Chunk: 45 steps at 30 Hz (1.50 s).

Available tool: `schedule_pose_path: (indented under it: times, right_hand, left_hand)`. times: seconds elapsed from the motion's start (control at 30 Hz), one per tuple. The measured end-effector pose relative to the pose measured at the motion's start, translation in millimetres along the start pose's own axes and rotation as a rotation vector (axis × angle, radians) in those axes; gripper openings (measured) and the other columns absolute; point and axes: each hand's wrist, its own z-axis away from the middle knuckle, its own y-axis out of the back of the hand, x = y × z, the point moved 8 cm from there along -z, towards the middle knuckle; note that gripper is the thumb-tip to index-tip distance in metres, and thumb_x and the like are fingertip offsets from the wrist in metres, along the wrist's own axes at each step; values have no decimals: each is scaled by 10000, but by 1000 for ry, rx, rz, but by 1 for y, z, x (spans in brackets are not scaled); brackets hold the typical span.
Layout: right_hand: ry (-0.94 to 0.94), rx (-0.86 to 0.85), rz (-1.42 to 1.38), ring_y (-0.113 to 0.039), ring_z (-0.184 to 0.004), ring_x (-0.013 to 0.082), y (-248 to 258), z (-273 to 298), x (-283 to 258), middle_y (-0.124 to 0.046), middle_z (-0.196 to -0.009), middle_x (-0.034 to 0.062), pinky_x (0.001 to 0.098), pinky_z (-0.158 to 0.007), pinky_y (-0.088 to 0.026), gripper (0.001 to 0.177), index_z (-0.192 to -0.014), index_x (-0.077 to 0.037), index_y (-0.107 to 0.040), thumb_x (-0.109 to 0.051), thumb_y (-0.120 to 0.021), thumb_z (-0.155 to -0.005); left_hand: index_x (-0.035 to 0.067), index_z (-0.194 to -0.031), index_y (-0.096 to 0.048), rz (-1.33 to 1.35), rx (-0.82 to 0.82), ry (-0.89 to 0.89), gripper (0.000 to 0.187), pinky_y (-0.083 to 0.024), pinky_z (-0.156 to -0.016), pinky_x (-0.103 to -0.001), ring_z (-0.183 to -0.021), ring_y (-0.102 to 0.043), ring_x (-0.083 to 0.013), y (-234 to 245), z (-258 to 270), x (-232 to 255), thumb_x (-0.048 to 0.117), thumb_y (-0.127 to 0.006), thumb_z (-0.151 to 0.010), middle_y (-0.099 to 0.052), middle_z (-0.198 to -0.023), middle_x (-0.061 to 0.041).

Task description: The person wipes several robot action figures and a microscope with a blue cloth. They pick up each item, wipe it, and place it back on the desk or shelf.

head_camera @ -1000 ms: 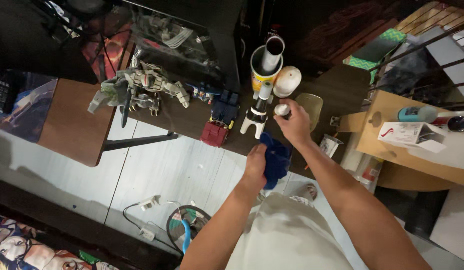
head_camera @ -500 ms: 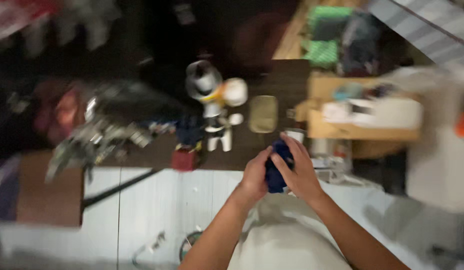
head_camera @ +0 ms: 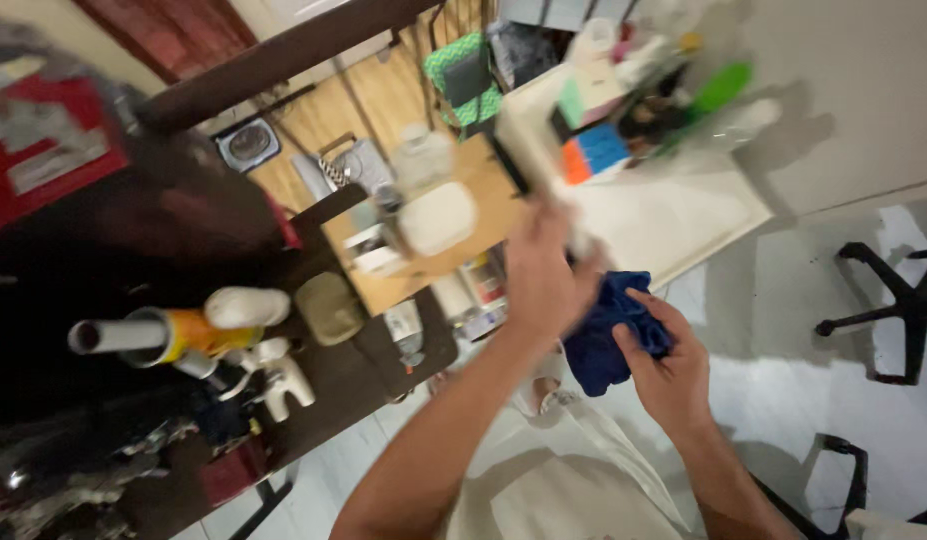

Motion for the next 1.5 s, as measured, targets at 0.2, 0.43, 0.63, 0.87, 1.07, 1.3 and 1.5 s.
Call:
schedule_pose_path:
  times: [0.2,0.43,0.63,0.87,1.07,1.3,1.5]
  right_hand:
    - [-51,-17,-239,-646,-1224,112,55,-21,35,-704,-1351,60,276,-1086,-517,457,-1459,-31,-658,-122,-768,-1026]
    - [-96,-159,-209,-658,-1186,121,61,-52,55,-716,-1316,67,278,-1045,-527,497,-1462,-31,-660,-114,-780,-987]
    - [-12,-156,-376,-628,-1299,153,40,-71,42,-649,-1435,86,302,-1139,-509,610,-1593,-28,-528,-117,-759,-1036]
    - [532,-548,-324,-463,-1541,269,-41,-69,-9,-492,-1629,147,408,-1279,-360,964,-1622,19,-419,-195,-936,-836]
    - [-94,-930,-507,-644,-1266,226,-158,-77,-6,-717,-1378,122,428,-1241,-519,519,-1475,79,-703,-262,-809,-1098]
    - [-370,-1271,-718,-722,-1136,174,-254,-5,-37,-732,-1247,54,374,-998,-606,699,-1421,-100,-651,-192,-946,-795]
    - [30,-1064,-313,-724,-1056,147,-284,19,-42,-787,-1165,67,329,-970,-603,509,-1274,-33,-758,-193,-970,-840]
  left_hand:
    - [-36,-1560,-486,-120,49,-13,871,-365,-1237,-542,-1428,-525,-461,-73,-52,-41,253,-846,-822,-615,-1497,-262]
    - [0,-1412,-602,-175,116,-9,714,-426,-1167,-547,-1295,-578,-426,-83,-48,-47,286,-895,-826,-684,-1336,-198]
    - [33,-1247,-666,49,45,413,611,-570,-948,-441,-1030,-707,-348,-53,-16,-34,301,-946,-774,-735,-1087,-160]
    - [12,-1258,-665,144,264,436,693,-638,-745,-330,-1031,-740,-190,36,90,25,202,-971,-666,-752,-1081,-108]
    - [1,-1259,-695,257,321,482,491,-649,-936,-337,-1002,-765,-169,112,136,-20,114,-952,-857,-793,-1096,-80]
    - [-32,-1501,-525,513,452,713,698,-622,-907,-313,-1033,-742,-132,159,193,-72,99,-859,-901,-762,-1199,-91]
    - [-27,-1567,-569,276,418,671,774,-636,-920,-309,-1038,-779,-137,209,225,-86,92,-894,-875,-802,-1179,-113]
